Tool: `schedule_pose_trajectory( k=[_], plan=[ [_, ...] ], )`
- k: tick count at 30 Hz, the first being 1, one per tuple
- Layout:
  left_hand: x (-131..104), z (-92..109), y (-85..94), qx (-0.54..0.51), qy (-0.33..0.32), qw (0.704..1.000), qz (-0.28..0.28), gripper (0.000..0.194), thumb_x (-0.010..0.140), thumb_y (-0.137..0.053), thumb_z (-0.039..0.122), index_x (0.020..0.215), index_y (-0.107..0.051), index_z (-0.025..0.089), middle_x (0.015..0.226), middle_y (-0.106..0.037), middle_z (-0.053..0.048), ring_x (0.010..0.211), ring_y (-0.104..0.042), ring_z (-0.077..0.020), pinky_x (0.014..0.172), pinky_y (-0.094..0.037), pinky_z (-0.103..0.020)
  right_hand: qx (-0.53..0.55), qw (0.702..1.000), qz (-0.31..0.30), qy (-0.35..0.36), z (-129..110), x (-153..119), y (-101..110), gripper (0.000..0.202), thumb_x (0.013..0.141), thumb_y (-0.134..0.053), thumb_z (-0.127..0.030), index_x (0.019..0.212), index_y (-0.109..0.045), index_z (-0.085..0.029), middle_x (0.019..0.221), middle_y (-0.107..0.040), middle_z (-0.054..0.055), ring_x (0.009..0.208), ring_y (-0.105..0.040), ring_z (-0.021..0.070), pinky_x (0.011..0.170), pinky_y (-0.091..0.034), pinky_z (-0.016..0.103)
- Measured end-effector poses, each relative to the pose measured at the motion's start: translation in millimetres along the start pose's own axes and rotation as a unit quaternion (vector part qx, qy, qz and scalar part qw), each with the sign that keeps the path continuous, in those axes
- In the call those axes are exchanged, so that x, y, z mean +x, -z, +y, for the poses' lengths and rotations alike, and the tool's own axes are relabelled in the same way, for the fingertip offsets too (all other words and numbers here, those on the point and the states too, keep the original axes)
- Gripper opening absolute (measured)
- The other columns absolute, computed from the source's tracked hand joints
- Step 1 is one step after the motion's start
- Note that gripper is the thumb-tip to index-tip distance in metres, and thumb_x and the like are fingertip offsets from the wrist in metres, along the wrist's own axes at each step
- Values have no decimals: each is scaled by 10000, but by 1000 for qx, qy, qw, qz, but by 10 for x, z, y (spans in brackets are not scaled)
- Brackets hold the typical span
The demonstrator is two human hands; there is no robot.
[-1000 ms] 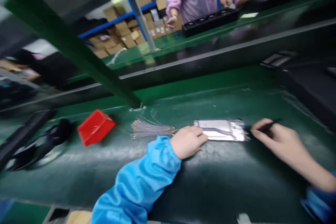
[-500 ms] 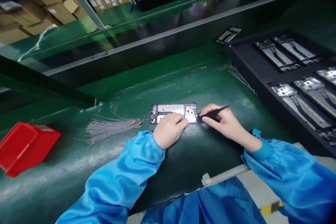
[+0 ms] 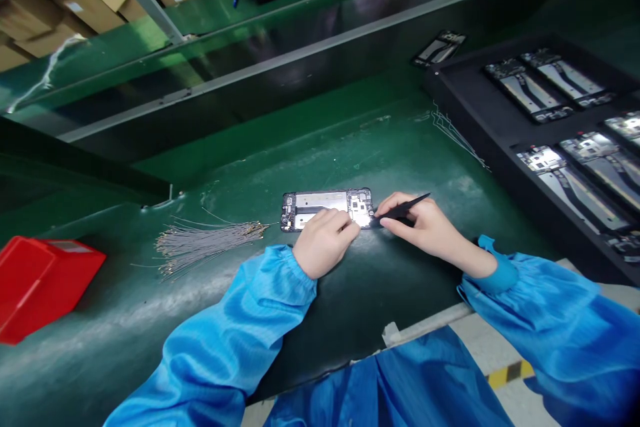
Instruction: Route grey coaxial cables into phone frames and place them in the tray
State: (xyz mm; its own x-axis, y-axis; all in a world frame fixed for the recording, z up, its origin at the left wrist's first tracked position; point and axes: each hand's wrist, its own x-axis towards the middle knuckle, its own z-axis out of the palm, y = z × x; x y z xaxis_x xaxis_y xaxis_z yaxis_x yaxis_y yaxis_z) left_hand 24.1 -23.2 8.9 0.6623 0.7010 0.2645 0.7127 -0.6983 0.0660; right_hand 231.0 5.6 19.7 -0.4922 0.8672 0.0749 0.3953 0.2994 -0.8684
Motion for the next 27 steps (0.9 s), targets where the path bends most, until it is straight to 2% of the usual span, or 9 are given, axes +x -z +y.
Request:
schedule_pose_trajectory(
  k=[4, 13, 19, 22, 24, 27],
  plan=[
    [2, 4, 1, 1, -2, 1000, 7, 226, 874, -379, 169, 786, -587, 180, 730, -537, -21, 692, -452, -142, 629, -348, -270, -8, 1000, -2, 15, -2, -4, 2, 72, 771, -528, -210, 824, -569, -181, 834, -617, 46, 784, -590, 172, 700, -481, 308],
    [16, -4, 8, 4, 8, 1000, -1, 243, 878, -379, 192, 761, -592, 183, 714, -545, -21, 686, -451, -151, 620, -340, -280, -76, 984, -34, 158, -3, -60, -41, 116, 783, -497, -129, 880, -532, -183, 855, -581, 55, 749, -555, 156, 663, -455, 290],
    [34, -17, -14, -44, 45, 998, -13, 228, 878, -385, 218, 808, -598, 172, 754, -550, -33, 725, -482, -148, 660, -394, -251, -72, 986, -53, 139, -24, 32, 40, 97, 824, -491, -193, 904, -547, -196, 869, -590, 51, 813, -571, 162, 735, -469, 303],
    [62, -21, -25, -63, 80, 995, -15, 231, 881, -374, 223, 824, -592, 170, 780, -548, -36, 734, -505, -141, 660, -414, -238, -99, 981, -42, 161, -1, 128, 71, 132, 852, -440, -183, 933, -543, -200, 1040, -556, 82, 943, -549, 174, 807, -456, 323],
    [82, -24, -30, -70, 96, 993, -17, 226, 881, -370, 222, 838, -586, 173, 790, -545, -35, 735, -515, -139, 659, -422, -235, -163, 970, -31, 175, 35, 191, 57, 125, 847, -415, -160, 900, -525, -189, 1201, -470, 116, 1048, -498, 207, 848, -436, 368],
    [98, -24, -42, -84, 106, 991, -15, 215, 879, -373, 219, 855, -583, 178, 797, -545, -31, 741, -522, -135, 668, -431, -233, -233, 954, -56, 178, 98, 250, 9, 69, 795, -492, -192, 861, -475, -179, 1278, -394, 148, 1122, -432, 264, 874, -411, 432]
  ],
)
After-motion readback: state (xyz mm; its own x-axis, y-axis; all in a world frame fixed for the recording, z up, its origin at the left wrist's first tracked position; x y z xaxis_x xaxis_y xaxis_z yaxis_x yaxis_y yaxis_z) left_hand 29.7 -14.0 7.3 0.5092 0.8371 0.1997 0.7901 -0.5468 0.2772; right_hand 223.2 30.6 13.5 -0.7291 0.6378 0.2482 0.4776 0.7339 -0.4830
